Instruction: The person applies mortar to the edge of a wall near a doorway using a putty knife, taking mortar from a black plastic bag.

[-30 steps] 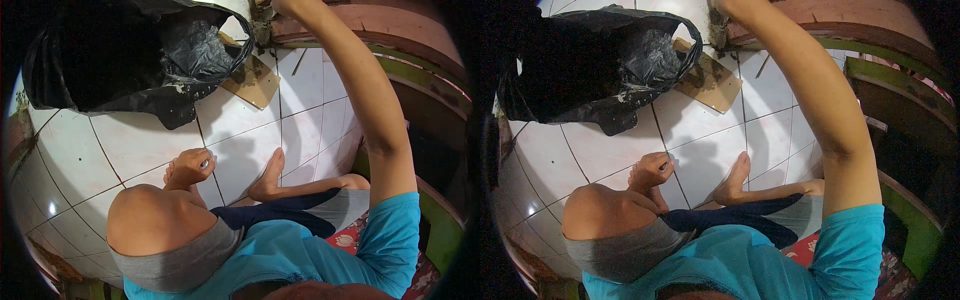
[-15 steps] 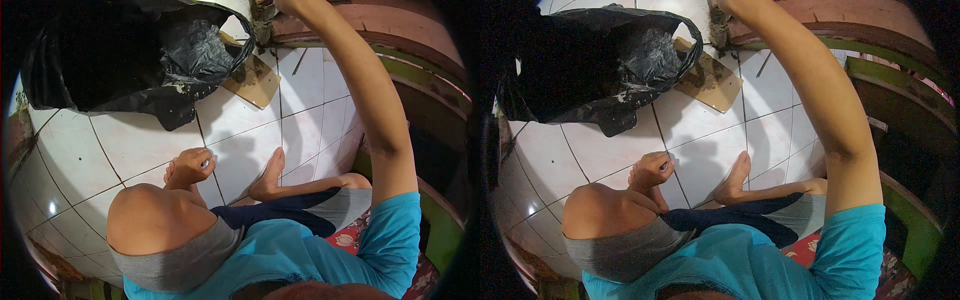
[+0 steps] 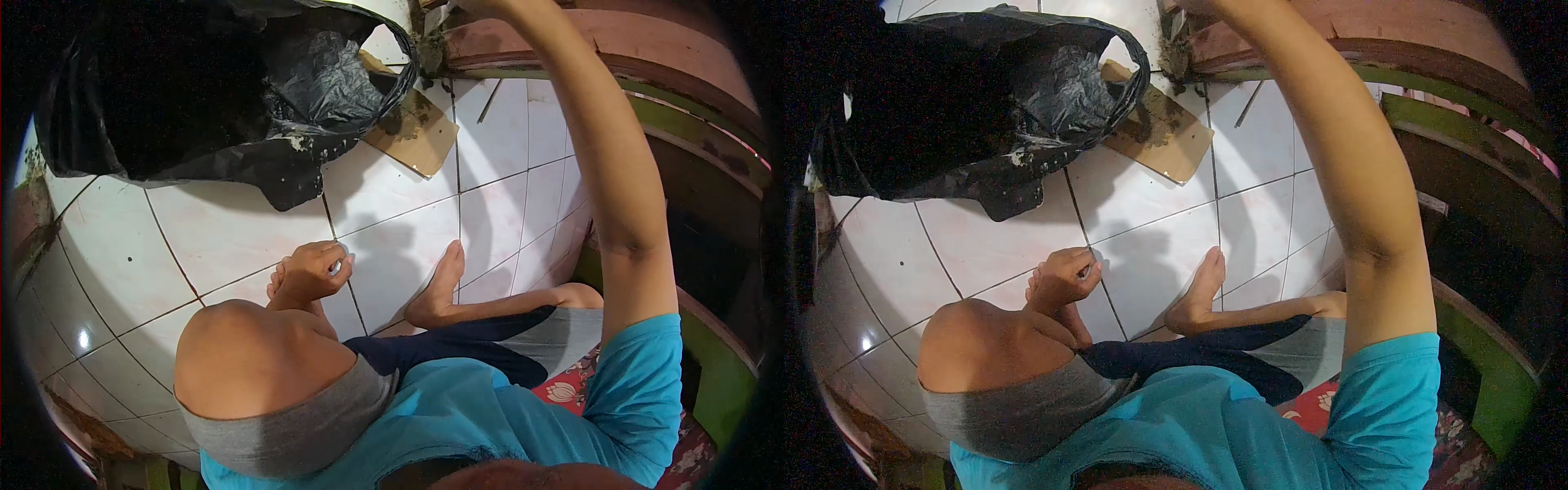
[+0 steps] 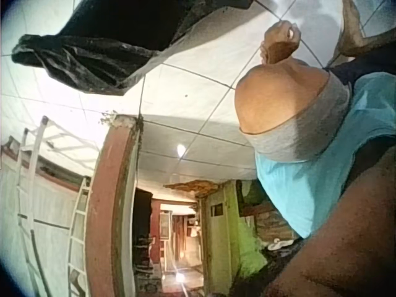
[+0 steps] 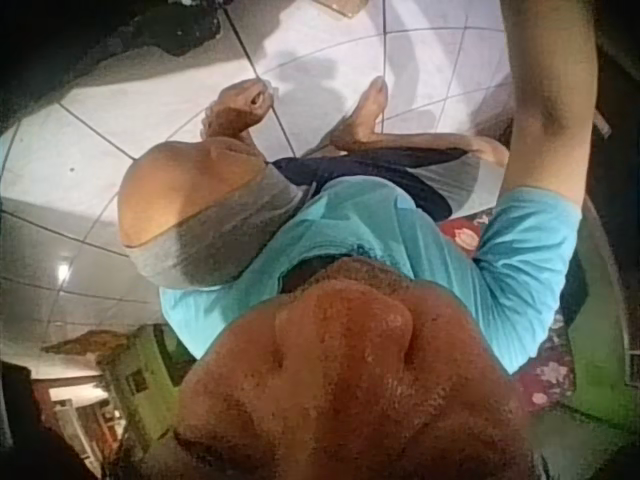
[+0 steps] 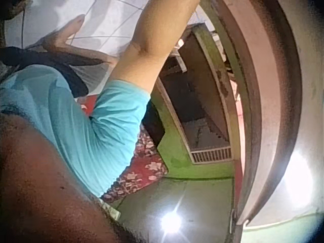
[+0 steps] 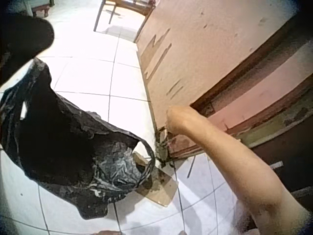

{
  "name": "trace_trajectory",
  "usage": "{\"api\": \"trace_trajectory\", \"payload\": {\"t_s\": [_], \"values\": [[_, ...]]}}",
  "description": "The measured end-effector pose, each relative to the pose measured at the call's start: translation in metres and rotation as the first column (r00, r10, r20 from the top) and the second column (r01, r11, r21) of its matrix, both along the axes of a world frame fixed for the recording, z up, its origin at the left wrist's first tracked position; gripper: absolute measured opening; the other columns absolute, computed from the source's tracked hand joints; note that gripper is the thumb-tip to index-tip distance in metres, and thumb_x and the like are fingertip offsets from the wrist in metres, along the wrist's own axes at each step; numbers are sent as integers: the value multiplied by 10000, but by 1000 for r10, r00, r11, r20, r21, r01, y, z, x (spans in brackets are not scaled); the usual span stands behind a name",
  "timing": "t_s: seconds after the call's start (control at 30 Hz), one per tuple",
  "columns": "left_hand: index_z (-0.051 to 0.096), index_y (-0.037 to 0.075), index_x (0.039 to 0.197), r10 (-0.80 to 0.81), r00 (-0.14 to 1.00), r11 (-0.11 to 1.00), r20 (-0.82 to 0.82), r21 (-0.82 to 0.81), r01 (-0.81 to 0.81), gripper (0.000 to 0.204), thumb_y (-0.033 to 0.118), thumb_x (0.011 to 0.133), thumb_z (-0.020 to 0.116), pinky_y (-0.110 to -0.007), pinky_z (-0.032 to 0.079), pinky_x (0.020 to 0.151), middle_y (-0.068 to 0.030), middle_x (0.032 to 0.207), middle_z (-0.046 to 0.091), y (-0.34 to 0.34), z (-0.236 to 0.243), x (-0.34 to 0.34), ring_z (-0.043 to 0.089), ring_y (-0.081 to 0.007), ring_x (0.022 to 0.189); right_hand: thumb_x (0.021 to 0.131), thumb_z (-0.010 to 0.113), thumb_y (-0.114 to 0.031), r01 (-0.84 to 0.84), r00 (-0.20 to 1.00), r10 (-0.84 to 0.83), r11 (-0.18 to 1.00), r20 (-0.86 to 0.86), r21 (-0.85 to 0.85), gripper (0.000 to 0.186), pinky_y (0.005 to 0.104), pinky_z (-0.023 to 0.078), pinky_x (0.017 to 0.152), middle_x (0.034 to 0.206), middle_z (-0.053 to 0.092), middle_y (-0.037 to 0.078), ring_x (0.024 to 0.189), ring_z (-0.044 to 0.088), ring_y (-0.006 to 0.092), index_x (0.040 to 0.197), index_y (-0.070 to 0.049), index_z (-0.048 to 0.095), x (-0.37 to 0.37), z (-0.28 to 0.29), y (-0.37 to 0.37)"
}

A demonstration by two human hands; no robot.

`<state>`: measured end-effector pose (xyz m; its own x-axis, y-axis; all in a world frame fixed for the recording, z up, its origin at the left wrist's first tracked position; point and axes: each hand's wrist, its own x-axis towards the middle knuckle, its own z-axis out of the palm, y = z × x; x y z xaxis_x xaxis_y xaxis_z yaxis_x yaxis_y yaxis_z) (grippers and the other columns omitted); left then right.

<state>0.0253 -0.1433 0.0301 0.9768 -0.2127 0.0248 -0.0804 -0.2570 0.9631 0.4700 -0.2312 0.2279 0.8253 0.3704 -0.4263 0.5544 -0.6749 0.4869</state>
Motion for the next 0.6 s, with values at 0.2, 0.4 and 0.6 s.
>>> {"api": "trace_trajectory", "payload": {"t_s": [0.2,0.4,0.6], "values": [[506,54,714,9,999,1000,-41,-8,-9,269,164,850,712,-427,434,529,-117,647,505,2,3,-1,542,-343,571,791,680,-167,15,1000,-16,998,-24,-67,248,475,587,798,994,734,258,949,735,381,928,13,780,7,-39,-15],[519,51,722,12,1000,1000,-7,13,-12,260,165,846,716,-432,446,540,-119,654,526,0,2,0,561,-339,584,826,651,-151,31,998,-30,999,55,-27,245,467,586,840,1053,739,234,1011,725,375,965,1,783,-3,-21,-7],[529,55,727,-4,999,1000,-39,21,5,248,164,844,717,-433,456,550,-118,660,534,0,0,0,568,-339,592,845,650,-147,-9,1000,10,997,23,-74,255,471,582,856,1085,731,245,1040,718,379,1012,-1,776,-3,-12,-5]]}}
